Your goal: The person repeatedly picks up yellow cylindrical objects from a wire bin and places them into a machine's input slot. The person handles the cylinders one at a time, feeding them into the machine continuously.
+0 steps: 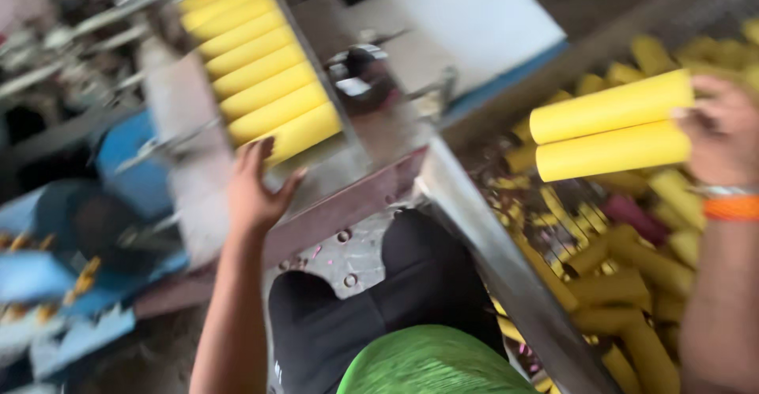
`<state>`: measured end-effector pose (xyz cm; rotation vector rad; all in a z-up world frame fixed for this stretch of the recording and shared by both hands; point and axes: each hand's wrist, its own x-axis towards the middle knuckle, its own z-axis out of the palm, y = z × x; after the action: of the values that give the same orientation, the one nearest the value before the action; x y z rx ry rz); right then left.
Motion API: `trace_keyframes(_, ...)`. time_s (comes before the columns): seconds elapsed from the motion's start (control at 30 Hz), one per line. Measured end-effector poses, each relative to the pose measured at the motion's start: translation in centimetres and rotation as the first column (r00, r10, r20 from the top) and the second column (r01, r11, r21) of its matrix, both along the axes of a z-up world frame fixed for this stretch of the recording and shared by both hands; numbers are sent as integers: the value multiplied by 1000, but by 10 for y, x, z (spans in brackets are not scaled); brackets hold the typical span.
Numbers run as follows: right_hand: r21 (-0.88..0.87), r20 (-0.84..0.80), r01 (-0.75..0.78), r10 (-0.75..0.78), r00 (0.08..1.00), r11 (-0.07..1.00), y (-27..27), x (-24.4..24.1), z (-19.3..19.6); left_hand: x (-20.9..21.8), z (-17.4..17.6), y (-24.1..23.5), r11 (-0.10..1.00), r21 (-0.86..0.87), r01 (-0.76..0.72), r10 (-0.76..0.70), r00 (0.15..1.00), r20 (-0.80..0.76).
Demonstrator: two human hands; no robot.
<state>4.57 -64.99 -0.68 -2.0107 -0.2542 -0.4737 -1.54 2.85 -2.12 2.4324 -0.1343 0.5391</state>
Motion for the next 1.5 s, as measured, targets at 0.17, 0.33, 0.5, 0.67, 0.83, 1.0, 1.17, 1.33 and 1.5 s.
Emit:
trace_keyframes(0.17,462,11,-264,292,956,847,160,6,65,4,5,-4,978,-204,-34,42,999,35)
trace_keyframes(0.33,174,-107,-244,265,958,954,328,21,37,10,21,-16,968,-170,183,-161,977,137)
trace_keyframes(0.5,98,-204,-418,429,880,903,416,10,19,22,22,-22,909,327,258,-195,957,-213)
trace_keyframes(0.67,-87,52,-356,361,931,930,376,14,82,22,3,-18,802,565,194,-83,973,-217)
trace_keyframes(0.83,-441,537,-122,370,758,889,342,60,151,22,-8,-13,894,437,96,-55,993,-105)
trace_keyframes(1.0,-581,510,-124,479,715,804,392,138,132,19,-1,-14,944,327,47,-32,998,-51)
trace_keyframes(1.17,-670,440,-112,513,737,734,444,203,62,19,1,-13,968,249,33,-31,999,-9)
trace_keyframes(1.33,-682,423,-137,540,727,718,458,227,37,14,3,-16,978,209,-3,-5,999,40)
trace_keyframes(1.5,-418,535,-91,326,779,904,402,205,87,17,16,-11,992,129,-7,-4,996,87)
